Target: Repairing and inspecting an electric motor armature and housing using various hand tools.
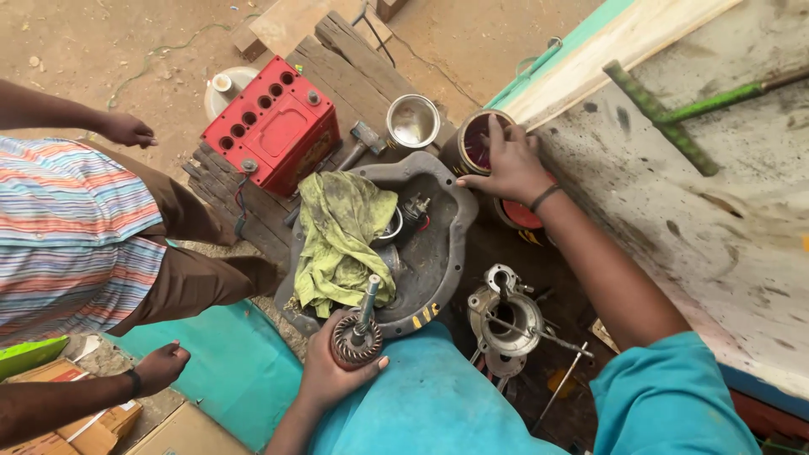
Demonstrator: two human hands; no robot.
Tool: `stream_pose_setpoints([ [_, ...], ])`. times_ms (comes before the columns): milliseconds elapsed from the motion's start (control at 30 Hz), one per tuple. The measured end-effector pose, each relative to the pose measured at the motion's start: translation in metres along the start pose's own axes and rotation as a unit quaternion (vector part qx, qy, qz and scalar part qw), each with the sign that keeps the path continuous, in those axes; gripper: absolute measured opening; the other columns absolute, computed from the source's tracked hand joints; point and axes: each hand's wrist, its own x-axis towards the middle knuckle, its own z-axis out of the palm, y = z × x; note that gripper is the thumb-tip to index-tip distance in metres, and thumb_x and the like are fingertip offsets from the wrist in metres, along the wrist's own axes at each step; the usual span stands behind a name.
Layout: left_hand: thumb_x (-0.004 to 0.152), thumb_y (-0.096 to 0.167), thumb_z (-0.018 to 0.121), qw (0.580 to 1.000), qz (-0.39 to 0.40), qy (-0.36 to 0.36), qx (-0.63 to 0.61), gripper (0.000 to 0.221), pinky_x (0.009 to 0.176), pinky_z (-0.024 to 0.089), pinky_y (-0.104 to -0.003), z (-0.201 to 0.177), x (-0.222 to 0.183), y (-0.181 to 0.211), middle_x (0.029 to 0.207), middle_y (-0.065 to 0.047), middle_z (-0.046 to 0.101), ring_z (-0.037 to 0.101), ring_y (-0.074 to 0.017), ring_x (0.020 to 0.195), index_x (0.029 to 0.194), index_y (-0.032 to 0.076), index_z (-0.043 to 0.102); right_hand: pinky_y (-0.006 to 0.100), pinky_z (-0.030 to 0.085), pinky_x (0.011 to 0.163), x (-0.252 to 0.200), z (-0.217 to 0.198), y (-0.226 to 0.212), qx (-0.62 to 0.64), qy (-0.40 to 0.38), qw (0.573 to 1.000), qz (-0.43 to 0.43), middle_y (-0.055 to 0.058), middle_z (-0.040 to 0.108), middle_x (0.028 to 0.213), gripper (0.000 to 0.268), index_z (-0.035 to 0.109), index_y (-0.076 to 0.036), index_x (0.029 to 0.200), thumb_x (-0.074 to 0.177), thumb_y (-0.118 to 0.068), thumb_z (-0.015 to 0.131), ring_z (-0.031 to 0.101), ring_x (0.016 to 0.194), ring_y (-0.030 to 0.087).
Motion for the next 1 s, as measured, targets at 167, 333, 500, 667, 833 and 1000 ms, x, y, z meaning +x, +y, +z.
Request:
stream_pose_setpoints([
  [167, 0.059, 0.033, 0.094, 1.000, -0.004, 0.003, -0.013, 0.067, 0.083, 0.059, -0.033, -0.001, 0.001, 0.001, 0.091, -0.007, 0.078, 0.077, -0.0165, 0.085, 0.112, 0.004, 0.064, 0.067, 0.023, 0.104, 0.007, 0.014, -0.009, -0.061, 0.008, 0.998, 0.003, 0.034, 0.064, 0.117, 0.135, 0.017, 0.012, 0.152, 0.073, -0.081, 0.074, 0.042, 0.133, 0.047],
  [333, 0.058, 0.035, 0.094, 1.000, -0.024, -0.013, 0.005, 0.068, 0.082, 0.059, -0.033, -0.004, 0.001, 0.004, 0.091, -0.007, 0.078, 0.078, -0.0172, 0.085, 0.111, 0.004, 0.065, 0.061, 0.025, 0.115, -0.002, 0.022, -0.005, -0.006, 0.008, 1.000, 0.021, 0.027, 0.067, 0.120, 0.120, 0.019, -0.001, 0.155, 0.079, -0.079, 0.070, 0.045, 0.140, 0.043],
  [500, 0.059, 0.036, 0.095, 1.000, -0.005, -0.028, 0.010, 0.069, 0.083, 0.059, -0.033, -0.006, 0.004, 0.005, 0.093, -0.008, 0.078, 0.078, -0.0178, 0.087, 0.111, 0.003, 0.064, 0.056, 0.025, 0.112, 0.004, 0.046, 0.016, 0.046, 0.053, 0.998, -0.003, 0.037, 0.054, 0.135, 0.131, 0.012, 0.003, 0.159, 0.077, -0.075, 0.079, 0.042, 0.137, 0.049],
  [667, 0.058, 0.038, 0.094, 0.999, -0.022, -0.022, 0.022, 0.073, 0.084, 0.059, -0.033, -0.004, 0.001, 0.007, 0.093, -0.007, 0.079, 0.078, -0.0173, 0.087, 0.114, 0.005, 0.063, 0.057, 0.024, 0.112, 0.004, 0.032, 0.003, 0.046, 0.048, 0.998, 0.020, 0.036, 0.051, 0.137, 0.129, 0.019, 0.001, 0.156, 0.072, -0.072, 0.084, 0.041, 0.137, 0.047],
  [833, 0.059, 0.038, 0.095, 0.999, -0.010, -0.029, 0.017, 0.072, 0.085, 0.060, -0.033, -0.001, 0.001, 0.001, 0.094, -0.008, 0.079, 0.078, -0.0174, 0.089, 0.114, 0.005, 0.063, 0.055, 0.028, 0.110, 0.006, 0.008, -0.008, 0.080, 0.030, 0.994, 0.069, 0.024, 0.059, 0.129, 0.122, 0.032, -0.005, 0.146, 0.057, -0.065, 0.090, 0.045, 0.134, 0.040],
  [1000, 0.058, 0.037, 0.096, 0.999, 0.012, -0.016, 0.035, 0.074, 0.088, 0.058, -0.034, -0.002, 0.000, -0.004, 0.100, -0.006, 0.078, 0.076, -0.0177, 0.092, 0.116, 0.005, 0.063, 0.034, 0.057, 0.089, -0.013, 0.004, 0.011, 0.450, 0.101, 0.885, 0.068, 0.012, 0.064, 0.123, 0.074, 0.053, -0.004, 0.132, 0.085, -0.057, 0.077, 0.072, 0.101, 0.021],
])
